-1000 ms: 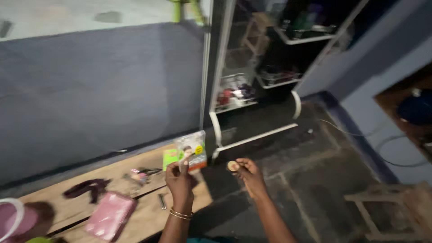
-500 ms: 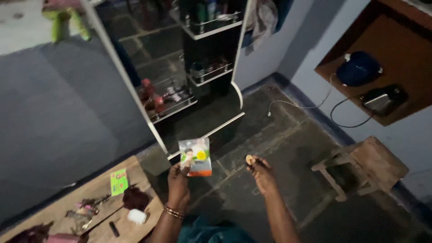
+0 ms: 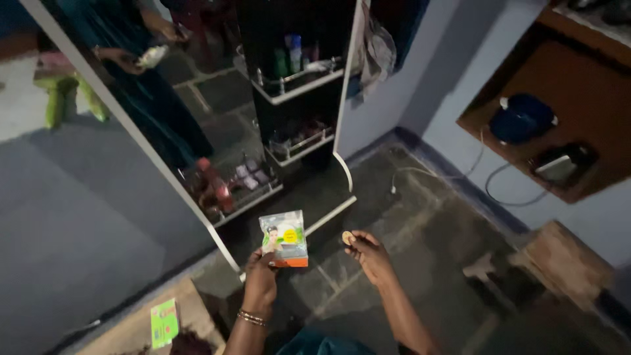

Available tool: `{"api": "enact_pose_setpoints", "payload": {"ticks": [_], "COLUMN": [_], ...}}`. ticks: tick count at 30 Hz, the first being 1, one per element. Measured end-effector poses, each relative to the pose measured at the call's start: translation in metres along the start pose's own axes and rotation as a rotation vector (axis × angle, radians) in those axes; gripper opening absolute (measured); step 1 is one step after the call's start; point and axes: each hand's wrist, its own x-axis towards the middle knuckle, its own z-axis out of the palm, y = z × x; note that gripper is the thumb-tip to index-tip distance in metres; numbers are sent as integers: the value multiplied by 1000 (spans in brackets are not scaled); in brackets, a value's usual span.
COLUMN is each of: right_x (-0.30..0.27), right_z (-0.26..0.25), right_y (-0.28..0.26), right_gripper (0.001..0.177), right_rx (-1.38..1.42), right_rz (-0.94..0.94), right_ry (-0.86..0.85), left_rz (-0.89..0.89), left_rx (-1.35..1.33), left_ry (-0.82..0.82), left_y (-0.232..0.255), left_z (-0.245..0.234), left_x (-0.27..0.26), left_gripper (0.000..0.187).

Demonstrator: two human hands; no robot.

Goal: The person organizes cosmetic items by picking them up from a wooden table and placing them into a mirrored vanity cabinet. The person handles nail polish bottles, small boxes, tubes, and brushes one by one, moving them from the table to the cabinet shelves.

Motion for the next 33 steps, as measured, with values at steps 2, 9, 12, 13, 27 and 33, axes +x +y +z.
{"api": "enact_pose_setpoints", "payload": {"ticks": [2, 9, 12, 13, 27, 33], "right_x": [24, 106, 134, 141, 269, 302], "right_z": [26, 83, 82, 80, 164, 247], "right_y": [-21, -46, -34, -31, -153, -261], "right_gripper": [33, 38, 44, 46, 40, 49], "right_rx": [-38, 21, 74, 89, -271, -908], "right_rz": [33, -36, -36, -25, -337, -979], "right_ry": [-27, -211, -249, -270, -494, -374], "left_rz": [13, 146, 114, 98, 161, 248], "left_rx": [-13, -46, 4, 26, -37, -134], "left_ry": [5, 10, 26, 25, 172, 151], "left_y": [19, 59, 60, 62, 92, 92], "left_z": [11, 17, 12, 14, 51, 65], "left_x": [20, 104, 121, 125, 164, 184], "left_gripper": [21, 25, 29, 30, 29, 30]}}
